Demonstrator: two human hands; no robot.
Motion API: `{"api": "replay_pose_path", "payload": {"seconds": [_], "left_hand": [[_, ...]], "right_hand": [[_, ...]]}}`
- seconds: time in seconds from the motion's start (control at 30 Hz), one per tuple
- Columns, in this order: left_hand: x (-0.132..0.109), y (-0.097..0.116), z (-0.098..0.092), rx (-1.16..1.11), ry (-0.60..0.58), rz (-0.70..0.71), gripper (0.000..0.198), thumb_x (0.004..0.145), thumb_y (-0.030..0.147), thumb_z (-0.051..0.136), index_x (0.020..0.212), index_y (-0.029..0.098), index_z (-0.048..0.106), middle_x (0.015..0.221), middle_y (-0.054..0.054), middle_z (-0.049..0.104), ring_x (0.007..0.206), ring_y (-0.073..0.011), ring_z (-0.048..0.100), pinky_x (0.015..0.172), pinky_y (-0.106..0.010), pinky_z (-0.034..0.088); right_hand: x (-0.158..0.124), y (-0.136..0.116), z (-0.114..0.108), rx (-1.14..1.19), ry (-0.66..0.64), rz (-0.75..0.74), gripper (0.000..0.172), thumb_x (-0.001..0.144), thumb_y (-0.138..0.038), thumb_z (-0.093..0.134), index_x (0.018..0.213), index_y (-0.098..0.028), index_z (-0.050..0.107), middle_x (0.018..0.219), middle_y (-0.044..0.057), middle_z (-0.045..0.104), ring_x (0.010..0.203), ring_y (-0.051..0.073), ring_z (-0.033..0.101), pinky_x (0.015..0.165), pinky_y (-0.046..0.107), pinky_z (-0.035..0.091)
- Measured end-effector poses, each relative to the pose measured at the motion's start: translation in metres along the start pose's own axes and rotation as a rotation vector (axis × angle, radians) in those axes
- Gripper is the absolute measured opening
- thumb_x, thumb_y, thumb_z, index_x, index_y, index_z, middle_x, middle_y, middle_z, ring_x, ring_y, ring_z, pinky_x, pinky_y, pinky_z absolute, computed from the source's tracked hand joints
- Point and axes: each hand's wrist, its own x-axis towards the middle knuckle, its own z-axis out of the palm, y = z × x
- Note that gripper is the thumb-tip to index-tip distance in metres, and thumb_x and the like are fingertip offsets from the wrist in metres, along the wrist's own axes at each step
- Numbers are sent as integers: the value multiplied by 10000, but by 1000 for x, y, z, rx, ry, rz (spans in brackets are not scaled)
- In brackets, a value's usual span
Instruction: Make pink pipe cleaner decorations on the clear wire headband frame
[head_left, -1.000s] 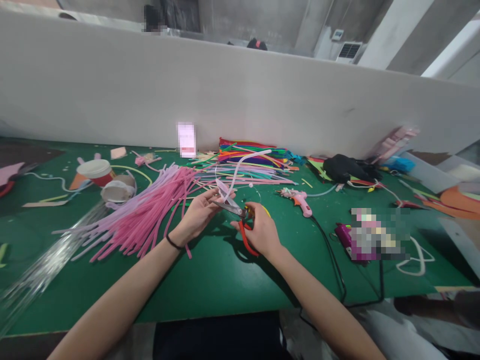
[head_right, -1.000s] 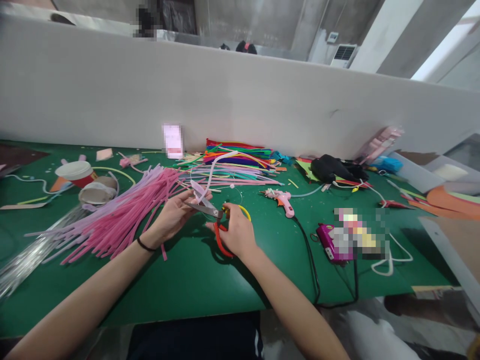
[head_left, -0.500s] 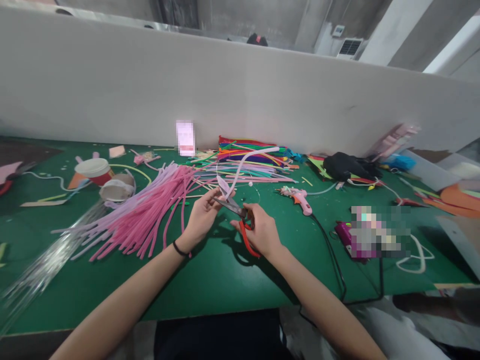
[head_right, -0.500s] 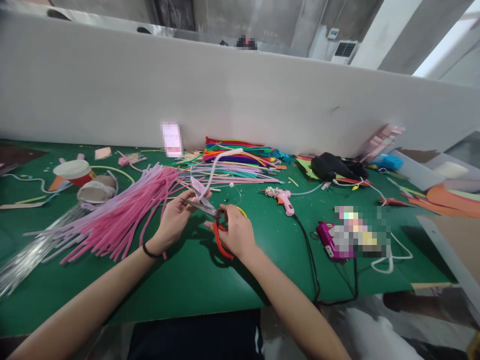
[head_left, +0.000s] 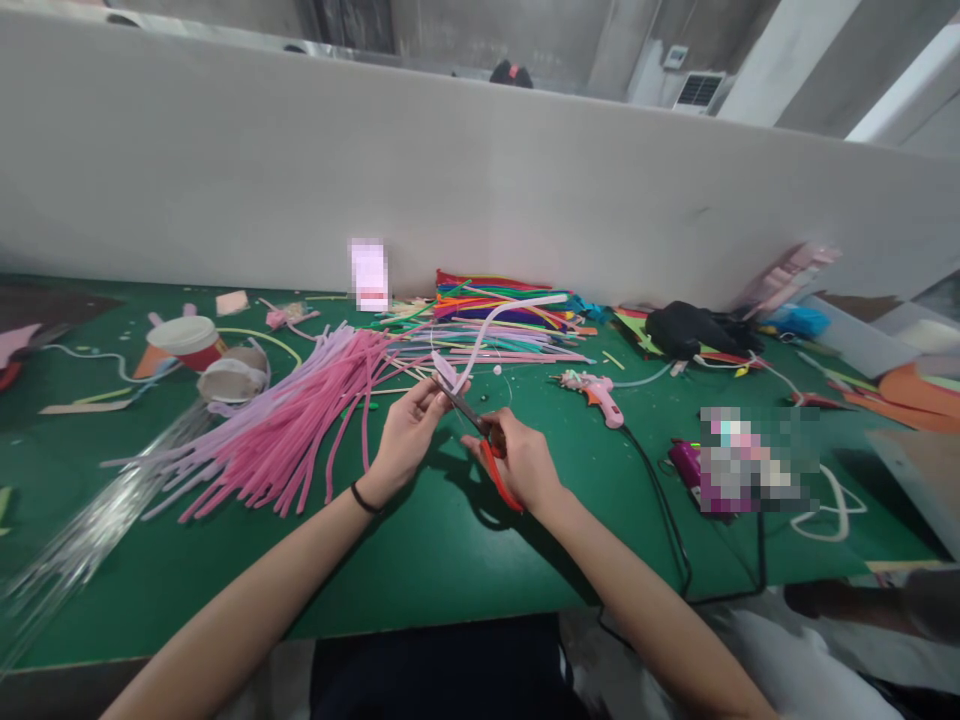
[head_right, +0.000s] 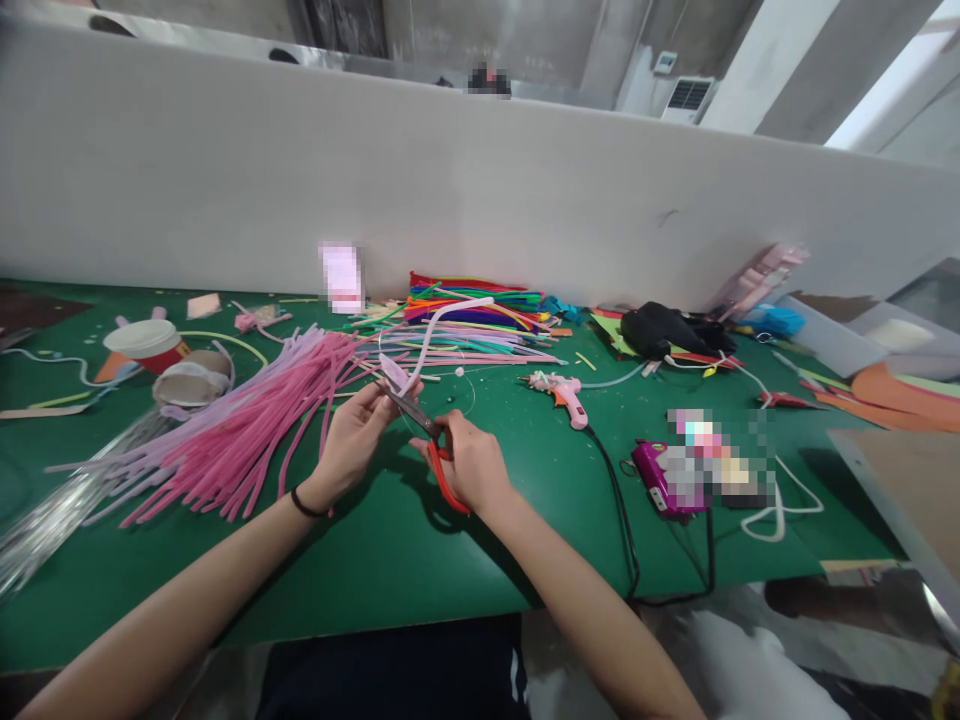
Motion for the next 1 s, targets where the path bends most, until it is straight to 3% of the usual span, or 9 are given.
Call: {"api": "replay_pose_path", "payload": {"seconds": [0.2,0.47,0.63,0.83,1.0], "left_hand": [[-1,2,1,44,2,33,447,817,489,679,1101,144,659,1155,-110,706,1077,-254,657,983,-372,485],[-1,2,0,3,-15,28,405,819,433,696,1108,151,665,1144,-109,714,1068,-254,665,1006,-391,475],[-3,6,2,-30,-7,9,406,778,423,741,1086,167,680,1163,-105,712,1105,-252,655,1043,-390,453],[-1,6,-1,-121,14,11,462,753,376,777,1154,178,661,1245,-120,672,1171,-274,623,1062,-415,446],[7,5,-11,-89,127,-9,416,755,401,763,1063,133,683,1142,-152,713,1097,-297,663,937,-387,520]], "right_hand": [[1,-6,-5,-271,13,-36,355,907,-540,513,930,-198,606,734,31,713,614,164,656,542,228,309],[-1,-4,-4,-386,11,-53,364,948,-520,449,918,-188,595,683,20,713,537,154,640,505,255,233],[-2,2,1,-420,43,-89,385,955,-524,443,880,-177,593,621,19,697,488,151,624,485,257,221],[2,11,-2,-419,177,-81,392,940,-526,471,859,-166,604,557,10,661,445,148,604,480,248,252],[7,19,-11,-376,196,25,428,928,-572,470,937,-173,623,580,11,665,487,152,617,507,234,284]]}}
